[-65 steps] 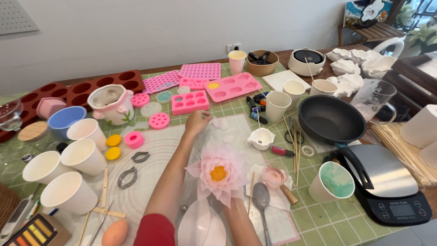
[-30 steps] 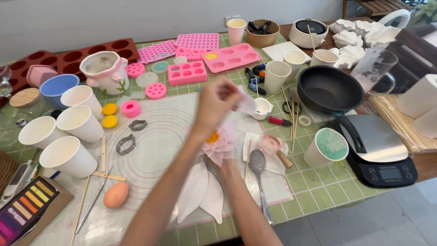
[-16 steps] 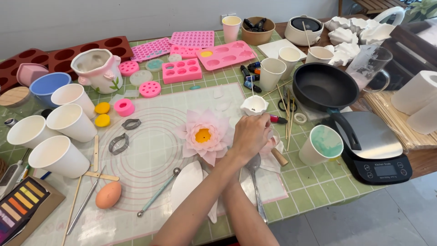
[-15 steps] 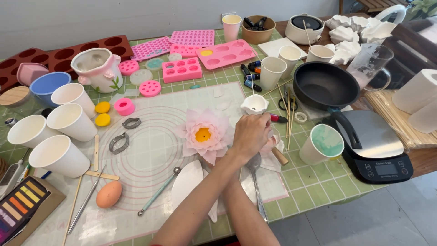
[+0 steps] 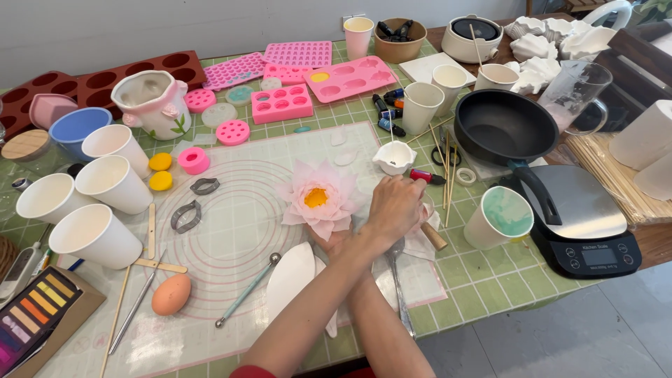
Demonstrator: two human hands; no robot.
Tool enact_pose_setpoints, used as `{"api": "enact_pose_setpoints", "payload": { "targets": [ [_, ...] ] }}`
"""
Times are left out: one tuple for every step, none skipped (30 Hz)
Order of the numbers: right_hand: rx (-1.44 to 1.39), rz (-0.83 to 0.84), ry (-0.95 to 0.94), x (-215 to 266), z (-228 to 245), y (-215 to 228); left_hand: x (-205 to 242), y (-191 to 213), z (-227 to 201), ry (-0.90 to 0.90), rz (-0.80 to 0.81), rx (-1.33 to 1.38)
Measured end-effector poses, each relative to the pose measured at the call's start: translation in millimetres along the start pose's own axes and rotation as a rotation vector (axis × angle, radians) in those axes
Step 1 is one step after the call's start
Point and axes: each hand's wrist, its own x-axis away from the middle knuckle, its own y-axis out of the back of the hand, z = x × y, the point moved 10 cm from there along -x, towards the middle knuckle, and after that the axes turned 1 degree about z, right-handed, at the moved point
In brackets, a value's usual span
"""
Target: Assembling a lotus-shaped candle by attaching individual wax petals to a central core.
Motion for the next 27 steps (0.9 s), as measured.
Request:
{"api": "enact_pose_setpoints", "payload": {
  "targets": [
    [-0.005,-0.006,-0.002,-0.5,-2.3,0.2,0.1,0.3,0.2,0.002,0.000,-0.002],
    [-0.010,-0.011,-0.004,-1.1,-4.5,0.3,0.1,-1.0,1.6,0.016,0.014,0.010],
    [-0.016,-0.017,-0.005,-1.3,-6.3,0.6,0.3,-2.6,2.8,0.030,0.028,0.022],
    [-0.021,-0.023,-0.006,-1.3,-8.2,0.8,-0.3,-0.3,3.0,0.032,0.029,0.021],
    [-0.026,-0.029,-0.007,-1.4,-9.7,0.7,-1.3,5.6,1.7,0.018,-0.008,0.037],
    [-0.031,-0.035,-0.008,-1.4,-11.1,0.7,-2.0,11.5,0.5,0.005,-0.045,0.054],
    [-0.036,-0.041,-0.009,-0.8,-13.0,0.6,-1.6,16.2,-1.8,0.007,-0.046,0.053],
    [-0.040,-0.047,-0.010,0.0,-14.9,0.5,-0.7,25.0,-6.1,-0.013,-0.085,0.071],
    [-0.044,-0.053,-0.011,0.2,-16.5,-0.3,-0.4,34.2,-10.4,-0.034,-0.127,0.088],
    [-0.047,-0.058,-0.013,6.2,0.6,-8.5,0.7,35.9,-12.4,-0.033,-0.128,0.087],
    [-0.049,-0.063,-0.014,8.3,0.4,-6.1,1.0,35.1,-15.0,-0.036,-0.103,0.081],
    [-0.050,-0.069,-0.016,-1.8,-18.7,4.0,1.4,34.4,-17.7,-0.039,-0.078,0.076],
    [-0.048,-0.066,-0.019,-1.5,-20.4,0.9,2.5,36.1,-19.7,-0.040,-0.081,0.074],
    [-0.049,-0.064,0.000,-1.2,-20.0,-2.1,3.3,35.0,-21.8,-0.041,-0.059,0.080],
    [-0.050,-0.063,0.021,0.5,-18.8,-4.3,4.7,33.0,-24.7,-0.042,-0.034,0.088],
    [-0.048,-0.062,0.021,1.3,-18.9,-5.6,5.4,32.9,-24.5,-0.042,-0.036,0.088],
    [-0.032,-0.065,0.022,1.8,-18.6,-6.8,5.8,33.0,-24.7,-0.047,-0.039,0.096],
    [-0.017,-0.068,0.023,2.4,-18.2,-8.1,6.1,33.0,-25.0,-0.052,-0.041,0.105],
    [-0.016,-0.067,0.023,2.9,-18.1,-8.4,5.3,33.0,-24.6,-0.053,-0.042,0.104],
    [-0.034,-0.057,0.022,3.2,-18.3,-9.6,4.4,31.9,-23.5,-0.047,-0.033,0.089],
    [-0.053,-0.049,0.019,3.8,-19.8,-10.0,4.2,31.3,-21.7,-0.038,-0.023,0.072],
    [-0.053,-0.049,0.018,3.5,-18.4,-7.2,3.9,33.0,-21.4,-0.038,-0.024,0.072],
    [-0.094,-0.006,0.001,2.2,-18.4,-9.0,3.2,34.9,-21.1,-0.040,-0.025,0.067],
    [-0.136,0.037,-0.016,1.0,-18.3,-10.8,2.6,36.7,-20.7,-0.042,-0.026,0.063],
    [-0.136,0.037,-0.018,1.5,-18.8,-13.4,2.5,37.1,-20.1,-0.040,-0.026,0.062],
    [-0.160,0.011,-0.018,2.0,-19.5,-13.3,2.6,38.3,-20.0,-0.046,-0.034,0.071],
    [-0.184,-0.016,-0.020,3.6,-20.0,-12.7,3.3,39.1,-20.4,-0.051,-0.044,0.080]
  ]
}}
